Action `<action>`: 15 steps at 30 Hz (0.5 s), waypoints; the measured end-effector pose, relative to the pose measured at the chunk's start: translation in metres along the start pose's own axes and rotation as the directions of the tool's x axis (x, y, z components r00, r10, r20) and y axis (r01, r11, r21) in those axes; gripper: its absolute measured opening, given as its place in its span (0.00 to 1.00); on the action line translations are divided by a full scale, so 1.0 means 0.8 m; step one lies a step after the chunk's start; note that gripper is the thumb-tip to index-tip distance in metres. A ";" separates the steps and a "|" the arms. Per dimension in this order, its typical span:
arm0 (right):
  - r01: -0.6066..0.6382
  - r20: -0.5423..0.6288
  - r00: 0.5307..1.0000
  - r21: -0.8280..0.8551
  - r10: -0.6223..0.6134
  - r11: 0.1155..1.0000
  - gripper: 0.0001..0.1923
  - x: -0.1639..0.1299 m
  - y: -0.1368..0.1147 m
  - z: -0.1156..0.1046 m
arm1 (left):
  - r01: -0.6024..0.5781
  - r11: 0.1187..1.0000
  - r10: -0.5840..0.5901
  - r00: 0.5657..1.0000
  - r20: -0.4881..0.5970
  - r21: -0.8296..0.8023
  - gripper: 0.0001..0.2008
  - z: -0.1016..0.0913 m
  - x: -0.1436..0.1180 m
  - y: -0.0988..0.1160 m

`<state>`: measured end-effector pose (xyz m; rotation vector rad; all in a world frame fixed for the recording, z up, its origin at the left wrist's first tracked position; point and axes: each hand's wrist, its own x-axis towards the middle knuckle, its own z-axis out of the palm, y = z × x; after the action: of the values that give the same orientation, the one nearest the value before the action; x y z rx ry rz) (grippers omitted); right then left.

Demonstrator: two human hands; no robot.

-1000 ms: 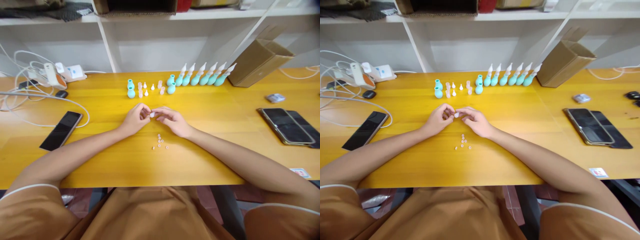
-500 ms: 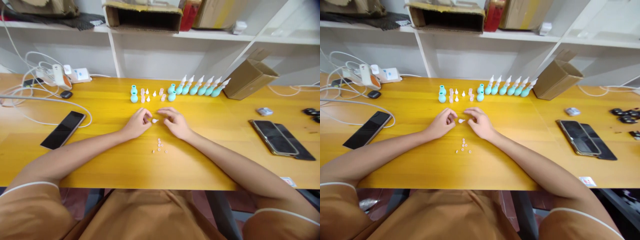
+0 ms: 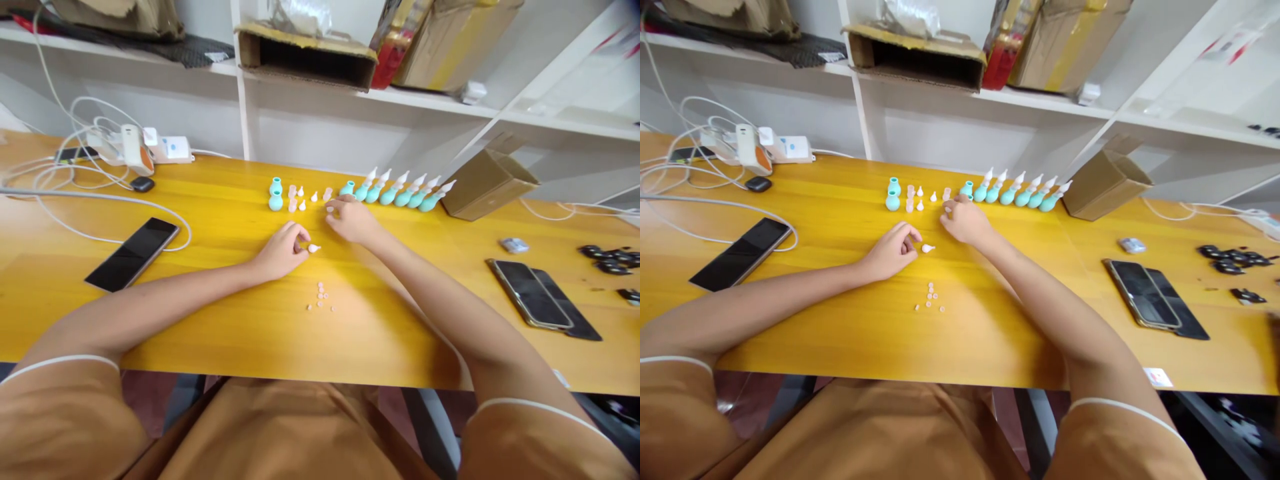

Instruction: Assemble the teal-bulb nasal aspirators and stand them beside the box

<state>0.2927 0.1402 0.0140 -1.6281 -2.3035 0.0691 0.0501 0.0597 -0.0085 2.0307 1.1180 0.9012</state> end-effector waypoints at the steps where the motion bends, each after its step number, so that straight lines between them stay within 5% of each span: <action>1: 0.005 0.013 1.000 0.000 -0.005 1.000 0.23 0.004 0.000 0.001 | 0.001 1.000 -0.001 1.000 -0.001 0.000 0.12 0.000 0.000 0.000; 10: 0.033 -0.079 0.997 0.246 -0.014 0.969 0.19 -0.013 -0.002 0.000 | 0.005 1.000 -0.005 1.000 -0.012 0.010 0.12 0.001 0.000 0.001; 15: 0.127 -0.070 0.992 0.645 -0.108 0.754 0.16 -0.084 -0.029 -0.009 | -0.073 0.996 0.070 0.995 -0.064 -0.055 0.10 0.001 -0.003 0.005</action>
<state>0.2936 0.0687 0.0103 -1.1041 -2.0115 0.7298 0.0514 0.0557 -0.0063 2.0194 1.0460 1.0274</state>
